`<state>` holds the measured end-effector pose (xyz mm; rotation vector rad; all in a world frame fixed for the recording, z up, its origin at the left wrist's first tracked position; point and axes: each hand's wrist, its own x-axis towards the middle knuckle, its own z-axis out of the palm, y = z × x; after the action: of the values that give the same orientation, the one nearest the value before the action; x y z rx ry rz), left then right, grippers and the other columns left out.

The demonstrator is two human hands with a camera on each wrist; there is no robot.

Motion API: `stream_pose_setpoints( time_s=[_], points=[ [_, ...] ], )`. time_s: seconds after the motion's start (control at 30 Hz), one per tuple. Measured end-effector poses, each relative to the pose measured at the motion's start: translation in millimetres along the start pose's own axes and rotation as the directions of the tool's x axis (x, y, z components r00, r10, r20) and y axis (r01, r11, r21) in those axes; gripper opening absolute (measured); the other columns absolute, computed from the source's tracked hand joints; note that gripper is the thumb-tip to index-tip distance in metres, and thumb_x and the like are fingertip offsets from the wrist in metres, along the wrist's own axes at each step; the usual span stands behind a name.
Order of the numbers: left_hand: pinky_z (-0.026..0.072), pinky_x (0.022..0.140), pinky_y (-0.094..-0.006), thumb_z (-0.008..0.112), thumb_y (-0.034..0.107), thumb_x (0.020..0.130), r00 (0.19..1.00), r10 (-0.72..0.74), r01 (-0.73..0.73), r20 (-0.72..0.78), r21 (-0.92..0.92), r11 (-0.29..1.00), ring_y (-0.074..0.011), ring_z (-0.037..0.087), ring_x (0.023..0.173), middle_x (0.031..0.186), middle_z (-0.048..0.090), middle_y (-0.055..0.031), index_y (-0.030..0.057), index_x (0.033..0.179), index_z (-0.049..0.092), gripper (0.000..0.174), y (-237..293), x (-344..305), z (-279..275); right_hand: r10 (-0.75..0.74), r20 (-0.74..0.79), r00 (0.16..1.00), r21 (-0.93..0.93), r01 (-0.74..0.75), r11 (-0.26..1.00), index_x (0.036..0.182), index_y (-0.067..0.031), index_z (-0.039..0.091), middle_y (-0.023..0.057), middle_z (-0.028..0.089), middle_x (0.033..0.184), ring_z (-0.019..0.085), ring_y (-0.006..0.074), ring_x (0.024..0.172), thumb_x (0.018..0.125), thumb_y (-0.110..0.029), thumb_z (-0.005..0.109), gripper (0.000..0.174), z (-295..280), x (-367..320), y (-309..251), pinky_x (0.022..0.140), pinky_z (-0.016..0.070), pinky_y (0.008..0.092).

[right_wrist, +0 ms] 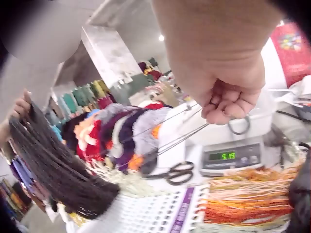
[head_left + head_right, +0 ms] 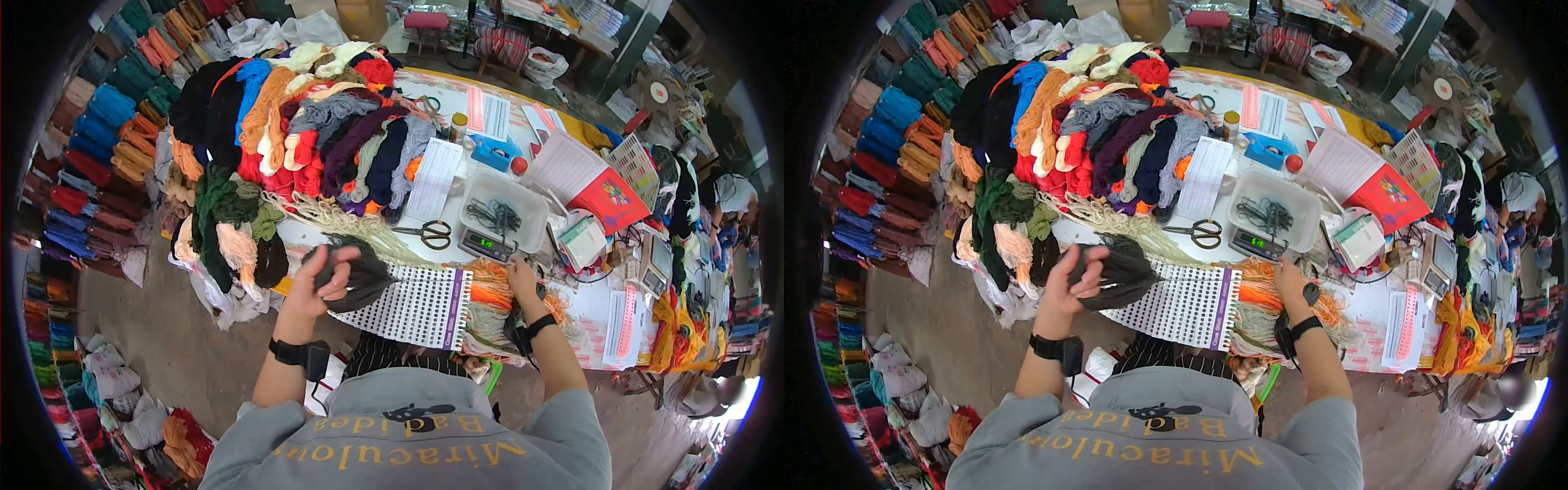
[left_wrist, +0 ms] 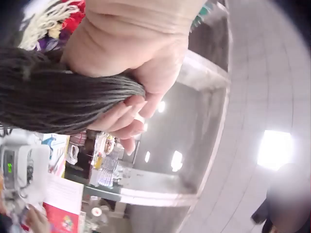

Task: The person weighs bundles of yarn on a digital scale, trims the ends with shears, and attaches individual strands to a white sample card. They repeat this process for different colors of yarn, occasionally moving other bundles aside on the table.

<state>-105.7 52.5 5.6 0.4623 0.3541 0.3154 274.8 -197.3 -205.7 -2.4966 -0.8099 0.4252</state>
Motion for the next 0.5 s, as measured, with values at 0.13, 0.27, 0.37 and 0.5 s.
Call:
stream_pose_setpoints(
  time_s=[0.13, 0.27, 0.37, 0.5],
  points=[
    [0.0371, 0.046, -0.0195, 0.031, 0.044, 0.095, 0.979, 0.097, -0.048, 0.177, -0.260, 0.964, -0.0079, 0.042, 0.050, 0.090, 0.055, -0.0157, 0.0075, 0.139, 0.027, 0.057, -3, -9, 1, -0.057, -0.024, 0.998, -0.147, 0.053, 0.988, 0.116, -0.0031, 0.051, 0.0228, 0.062, 0.091, 0.060, 0.0357, 0.086, 0.081, -0.020, 0.054, 0.038, 28, 24, 22, 0.075, 0.0460, 0.0441],
    [0.0486, 0.059, -0.0264, 0.029, 0.046, 0.095, 0.994, 0.044, -0.026, 0.100, -0.183, 0.983, -0.0176, 0.054, 0.071, 0.122, 0.045, -0.0291, 0.0100, 0.141, 0.023, 0.059, -14, -6, 4, 0.000, 0.057, 0.998, -0.088, 0.005, 0.996, 0.116, -0.0041, 0.050, 0.0241, 0.059, 0.101, 0.055, 0.0386, 0.096, 0.081, -0.022, 0.055, 0.040, 47, 43, 19, 0.080, 0.0442, 0.0453],
    [0.0505, 0.062, -0.0285, 0.027, 0.046, 0.095, 0.999, -0.011, 0.020, 0.047, -0.204, 0.979, -0.0188, 0.056, 0.073, 0.131, 0.036, -0.0309, 0.0100, 0.140, 0.025, 0.058, -20, 1, 12, 0.072, 0.187, 0.980, -0.133, -0.047, 0.990, 0.114, -0.0055, 0.050, 0.0227, 0.059, 0.099, 0.057, 0.0393, 0.092, 0.083, -0.025, 0.056, 0.037, 42, 48, 9, 0.076, 0.0451, 0.0464],
    [0.0473, 0.057, -0.0229, 0.029, 0.044, 0.096, 0.994, -0.077, 0.093, 0.082, -0.204, 0.974, -0.0112, 0.050, 0.068, 0.142, 0.018, -0.0275, 0.0148, 0.141, 0.024, 0.054, -31, 15, 20, -0.151, 0.010, 0.988, -0.144, 0.151, 0.978, 0.097, -0.0040, 0.059, 0.0204, 0.060, 0.089, 0.058, 0.0368, 0.085, 0.082, -0.023, 0.058, 0.024, -10, 20, -61, 0.070, 0.0461, 0.0443]
  ],
)
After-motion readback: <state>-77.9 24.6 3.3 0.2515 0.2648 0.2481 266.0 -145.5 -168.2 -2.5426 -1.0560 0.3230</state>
